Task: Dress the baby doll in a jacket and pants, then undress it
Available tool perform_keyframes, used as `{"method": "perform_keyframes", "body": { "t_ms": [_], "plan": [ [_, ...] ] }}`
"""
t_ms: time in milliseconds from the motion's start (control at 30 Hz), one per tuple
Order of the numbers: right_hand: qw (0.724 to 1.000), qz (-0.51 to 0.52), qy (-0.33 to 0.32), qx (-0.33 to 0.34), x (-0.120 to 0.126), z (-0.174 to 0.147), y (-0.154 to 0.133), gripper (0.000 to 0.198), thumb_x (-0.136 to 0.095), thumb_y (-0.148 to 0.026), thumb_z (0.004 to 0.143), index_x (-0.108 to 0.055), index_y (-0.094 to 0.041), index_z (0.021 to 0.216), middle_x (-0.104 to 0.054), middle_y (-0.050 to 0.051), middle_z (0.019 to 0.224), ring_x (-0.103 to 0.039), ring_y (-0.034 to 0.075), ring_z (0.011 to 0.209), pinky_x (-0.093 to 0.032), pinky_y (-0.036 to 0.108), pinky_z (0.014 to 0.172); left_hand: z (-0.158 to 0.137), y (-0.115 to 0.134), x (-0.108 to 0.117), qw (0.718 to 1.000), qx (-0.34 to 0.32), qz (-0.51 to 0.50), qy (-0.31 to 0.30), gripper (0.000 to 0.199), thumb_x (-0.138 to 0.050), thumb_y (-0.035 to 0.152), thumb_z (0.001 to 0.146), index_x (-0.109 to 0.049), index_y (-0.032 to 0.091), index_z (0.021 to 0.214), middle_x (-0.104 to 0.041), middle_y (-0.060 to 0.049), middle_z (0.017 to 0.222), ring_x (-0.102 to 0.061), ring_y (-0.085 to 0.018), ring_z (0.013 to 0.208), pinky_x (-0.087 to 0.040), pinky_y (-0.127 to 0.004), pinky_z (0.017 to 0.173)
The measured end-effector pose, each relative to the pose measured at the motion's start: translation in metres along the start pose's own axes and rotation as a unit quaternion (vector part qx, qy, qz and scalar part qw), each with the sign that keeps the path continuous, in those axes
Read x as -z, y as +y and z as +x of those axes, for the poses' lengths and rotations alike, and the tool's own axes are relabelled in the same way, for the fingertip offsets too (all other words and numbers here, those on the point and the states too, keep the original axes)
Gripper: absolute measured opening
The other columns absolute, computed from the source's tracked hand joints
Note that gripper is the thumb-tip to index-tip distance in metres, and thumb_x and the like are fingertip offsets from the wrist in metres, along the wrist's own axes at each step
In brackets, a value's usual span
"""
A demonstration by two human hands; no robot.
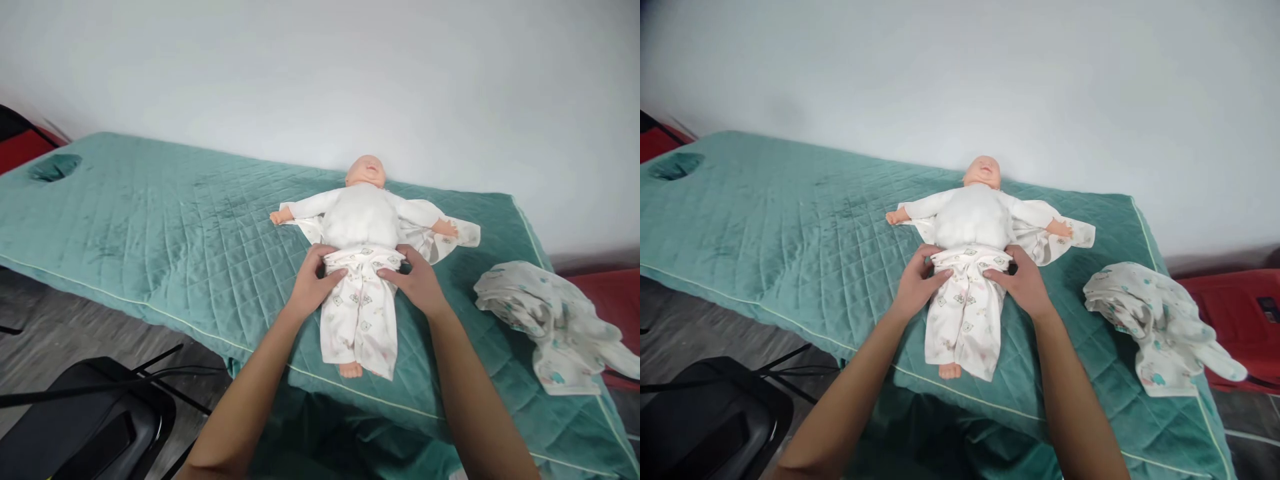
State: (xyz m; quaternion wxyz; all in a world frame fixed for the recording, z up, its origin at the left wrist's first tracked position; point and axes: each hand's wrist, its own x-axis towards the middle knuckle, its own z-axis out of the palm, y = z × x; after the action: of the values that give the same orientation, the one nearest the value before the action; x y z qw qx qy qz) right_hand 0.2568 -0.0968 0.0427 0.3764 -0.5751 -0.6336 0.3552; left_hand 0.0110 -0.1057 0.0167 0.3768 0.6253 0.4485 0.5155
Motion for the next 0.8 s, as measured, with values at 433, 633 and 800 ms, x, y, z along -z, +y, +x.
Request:
{"method": "perform_keyframes", "body": {
  "t_ms": [433, 633, 800],
  "plan": [
    [0.996, 0.048, 0.035, 0.073, -0.020, 0.014, 0.018, 0.039, -0.073, -0.055, 0.077, -0.058, -0.022, 0.090, -0.051, 0.008, 0.141, -0.053, 0.024, 0.124, -0.045, 0.039, 0.103, 0.046, -0.021, -0.007, 0.997, -0.032, 0.068, 0.031, 0.023, -0.068, 0.036, 0.088, -0.063, 0.025, 0.107, -0.063, -0.004, 0.110, -0.061, -0.018, 0.102, -0.051, -0.030, 0.088],
    [0.992, 0.106, -0.035, 0.066, -0.020, 0.012, 0.021, 0.077, -0.088, -0.054, 0.061, -0.051, -0.026, 0.124, -0.039, 0.009, 0.150, -0.044, 0.027, 0.136, -0.042, 0.040, 0.111, 0.047, -0.021, -0.007, 0.994, -0.049, 0.089, 0.045, 0.022, -0.067, 0.033, 0.088, -0.062, 0.024, 0.108, -0.063, -0.004, 0.110, -0.061, -0.019, 0.103, -0.050, -0.032, 0.091],
    [0.996, 0.042, 0.015, 0.071, -0.022, 0.013, 0.020, 0.055, -0.085, -0.056, 0.066, -0.062, -0.021, 0.100, -0.045, 0.010, 0.143, -0.050, 0.028, 0.128, -0.047, 0.041, 0.103, 0.041, -0.016, -0.007, 0.985, -0.083, 0.138, 0.064, 0.018, -0.067, 0.026, 0.087, -0.062, 0.024, 0.104, -0.065, -0.004, 0.105, -0.060, -0.020, 0.102, -0.048, -0.035, 0.094]
  ]
}}
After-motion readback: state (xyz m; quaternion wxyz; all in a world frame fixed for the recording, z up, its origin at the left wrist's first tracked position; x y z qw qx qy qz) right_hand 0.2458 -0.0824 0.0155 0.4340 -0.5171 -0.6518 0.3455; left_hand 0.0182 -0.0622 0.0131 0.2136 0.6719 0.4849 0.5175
